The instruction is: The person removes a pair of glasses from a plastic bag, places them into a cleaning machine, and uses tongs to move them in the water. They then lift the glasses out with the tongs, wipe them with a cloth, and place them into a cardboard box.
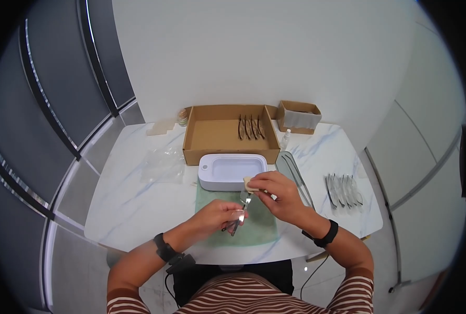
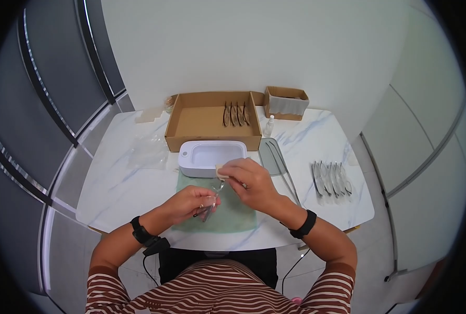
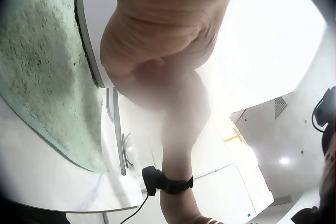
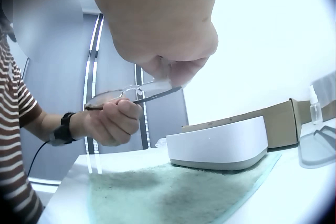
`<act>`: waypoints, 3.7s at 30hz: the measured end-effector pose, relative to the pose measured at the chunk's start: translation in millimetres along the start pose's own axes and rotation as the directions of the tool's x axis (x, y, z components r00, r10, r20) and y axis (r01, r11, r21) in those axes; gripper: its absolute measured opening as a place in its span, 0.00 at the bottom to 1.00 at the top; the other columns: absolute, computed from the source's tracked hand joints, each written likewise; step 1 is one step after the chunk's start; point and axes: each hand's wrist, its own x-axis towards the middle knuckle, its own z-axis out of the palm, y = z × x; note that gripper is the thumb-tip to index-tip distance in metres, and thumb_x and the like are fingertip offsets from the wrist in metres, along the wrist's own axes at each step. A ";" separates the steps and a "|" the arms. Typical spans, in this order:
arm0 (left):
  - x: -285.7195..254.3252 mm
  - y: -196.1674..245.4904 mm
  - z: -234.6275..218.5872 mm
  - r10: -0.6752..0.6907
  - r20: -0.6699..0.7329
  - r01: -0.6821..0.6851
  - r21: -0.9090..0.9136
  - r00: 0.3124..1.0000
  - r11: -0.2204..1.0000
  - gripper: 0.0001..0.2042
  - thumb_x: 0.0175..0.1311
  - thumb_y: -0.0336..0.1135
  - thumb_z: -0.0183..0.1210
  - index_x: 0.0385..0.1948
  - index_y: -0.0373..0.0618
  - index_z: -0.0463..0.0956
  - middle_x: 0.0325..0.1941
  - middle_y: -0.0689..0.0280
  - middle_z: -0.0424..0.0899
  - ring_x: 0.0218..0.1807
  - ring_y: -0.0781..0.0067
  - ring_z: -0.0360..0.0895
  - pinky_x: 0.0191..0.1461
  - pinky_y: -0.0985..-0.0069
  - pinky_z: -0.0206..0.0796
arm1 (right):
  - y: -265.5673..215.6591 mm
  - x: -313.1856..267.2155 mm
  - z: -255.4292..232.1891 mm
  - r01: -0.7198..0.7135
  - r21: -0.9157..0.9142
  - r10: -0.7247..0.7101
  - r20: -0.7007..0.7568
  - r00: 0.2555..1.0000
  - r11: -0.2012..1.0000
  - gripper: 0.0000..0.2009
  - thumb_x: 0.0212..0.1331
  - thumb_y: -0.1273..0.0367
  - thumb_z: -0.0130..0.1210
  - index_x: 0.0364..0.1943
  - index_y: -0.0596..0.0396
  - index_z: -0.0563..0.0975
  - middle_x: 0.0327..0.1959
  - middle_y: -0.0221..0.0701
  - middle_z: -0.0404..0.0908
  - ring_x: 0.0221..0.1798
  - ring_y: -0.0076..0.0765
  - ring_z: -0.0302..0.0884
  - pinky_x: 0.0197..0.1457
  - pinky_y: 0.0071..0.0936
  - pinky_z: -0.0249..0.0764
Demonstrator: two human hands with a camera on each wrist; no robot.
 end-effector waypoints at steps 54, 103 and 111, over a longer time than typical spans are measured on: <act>-4.9 21.7 -9.3 0.170 -0.240 -0.156 0.076 0.956 0.985 0.11 0.74 0.40 0.59 0.42 0.41 0.83 0.34 0.70 0.85 0.32 0.85 0.78 0.34 0.86 0.66 | -50.9 -14.9 9.0 0.256 0.018 -0.254 0.213 0.943 0.966 0.18 0.47 0.80 0.64 0.46 0.52 0.84 0.46 0.33 0.83 0.39 0.41 0.81 0.38 0.33 0.80; 302.2 120.3 -187.8 -0.041 -0.682 0.581 0.589 0.731 0.562 0.08 0.64 0.29 0.63 0.26 0.34 0.83 0.22 0.61 0.87 0.20 0.70 0.84 0.25 0.73 0.80 | 193.7 197.0 -9.1 -0.638 -0.121 0.604 0.494 0.626 0.760 0.18 0.64 0.66 0.57 0.54 0.62 0.80 0.33 0.30 0.80 0.26 0.27 0.75 0.32 0.27 0.75; 306.1 119.5 -186.4 -0.005 -0.693 0.624 0.646 0.721 0.441 0.08 0.64 0.29 0.62 0.25 0.36 0.84 0.22 0.62 0.87 0.20 0.71 0.84 0.25 0.73 0.80 | 195.7 192.8 -14.7 -0.614 -0.108 0.583 0.475 0.659 0.782 0.16 0.65 0.67 0.56 0.52 0.63 0.80 0.39 0.33 0.85 0.31 0.26 0.78 0.34 0.26 0.76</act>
